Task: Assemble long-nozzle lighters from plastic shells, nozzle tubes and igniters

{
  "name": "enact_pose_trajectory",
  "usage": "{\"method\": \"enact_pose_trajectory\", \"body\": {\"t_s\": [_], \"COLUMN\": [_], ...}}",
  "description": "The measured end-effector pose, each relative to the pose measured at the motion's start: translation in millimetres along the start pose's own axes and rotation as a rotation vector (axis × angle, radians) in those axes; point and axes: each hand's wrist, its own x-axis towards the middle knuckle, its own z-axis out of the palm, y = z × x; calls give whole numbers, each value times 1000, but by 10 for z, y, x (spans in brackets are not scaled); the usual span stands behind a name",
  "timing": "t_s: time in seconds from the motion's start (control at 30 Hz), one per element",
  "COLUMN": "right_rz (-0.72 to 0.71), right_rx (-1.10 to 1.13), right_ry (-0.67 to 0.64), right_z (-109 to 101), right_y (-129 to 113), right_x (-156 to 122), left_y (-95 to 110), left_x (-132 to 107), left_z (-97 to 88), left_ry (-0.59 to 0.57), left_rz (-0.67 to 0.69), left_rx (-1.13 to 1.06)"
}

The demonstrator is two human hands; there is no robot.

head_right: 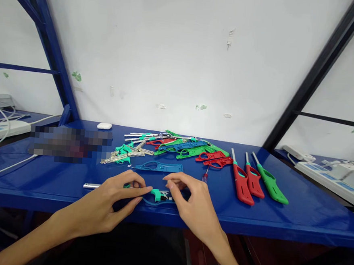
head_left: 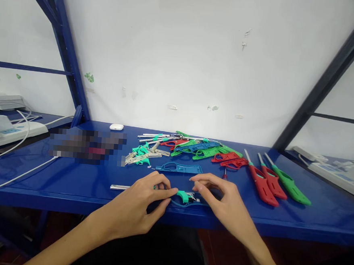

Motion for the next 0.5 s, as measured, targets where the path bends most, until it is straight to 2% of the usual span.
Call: {"method": "enact_pose_trajectory", "body": {"t_s": [0.13,0.5], "right_rz": [117,62], "right_rx": [65,26], "right_ry": [-103,-229], "right_z": [-61,-124], "right_y": [80,107], "right_x": [30,87], "left_y": [0,-44], "left_x": [-2,-6], "left_z": [8,47], "left_ry": [-6,4], "left_rz": [-2,41], "left_rx": [7,7]}}
